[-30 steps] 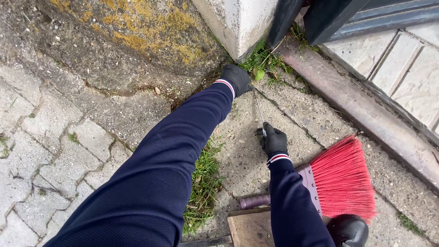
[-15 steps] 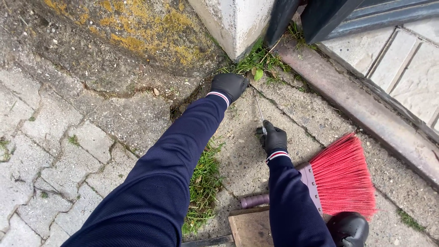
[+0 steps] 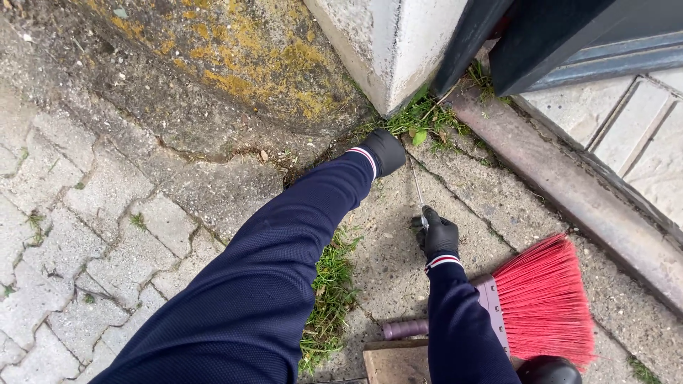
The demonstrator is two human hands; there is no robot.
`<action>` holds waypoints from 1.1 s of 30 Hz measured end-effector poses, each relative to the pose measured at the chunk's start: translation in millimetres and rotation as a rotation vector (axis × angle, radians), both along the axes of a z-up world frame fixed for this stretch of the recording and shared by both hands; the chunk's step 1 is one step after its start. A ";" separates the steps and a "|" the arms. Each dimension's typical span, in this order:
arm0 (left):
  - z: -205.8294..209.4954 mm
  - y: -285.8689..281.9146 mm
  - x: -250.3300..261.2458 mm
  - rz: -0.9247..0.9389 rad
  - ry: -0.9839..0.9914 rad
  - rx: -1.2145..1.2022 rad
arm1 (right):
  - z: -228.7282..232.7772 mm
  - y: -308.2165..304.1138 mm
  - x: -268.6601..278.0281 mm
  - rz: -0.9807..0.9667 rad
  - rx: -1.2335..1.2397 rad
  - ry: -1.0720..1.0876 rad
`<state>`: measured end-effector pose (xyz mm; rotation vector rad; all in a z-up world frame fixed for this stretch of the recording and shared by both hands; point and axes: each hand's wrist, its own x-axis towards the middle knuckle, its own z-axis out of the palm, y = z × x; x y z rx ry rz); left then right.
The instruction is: Removing weeds and debris from a pavement crack using a small metal tool
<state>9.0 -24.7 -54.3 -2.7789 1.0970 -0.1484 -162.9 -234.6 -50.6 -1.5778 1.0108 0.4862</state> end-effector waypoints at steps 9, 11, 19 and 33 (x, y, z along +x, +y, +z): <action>93.5 -5.7 -38.8 0.638 0.446 -0.436 | -20.6 -8.7 0.8 0.019 -0.018 -0.007; 94.2 -8.7 -40.8 0.669 0.450 -0.433 | -9.4 -4.7 4.5 0.003 -0.006 -0.001; 97.3 16.3 -17.5 0.367 0.472 -0.255 | 16.4 9.5 3.3 -0.019 0.020 0.013; 85.2 8.7 -37.2 0.393 0.305 -0.242 | 48.9 15.3 9.5 -0.046 0.029 0.033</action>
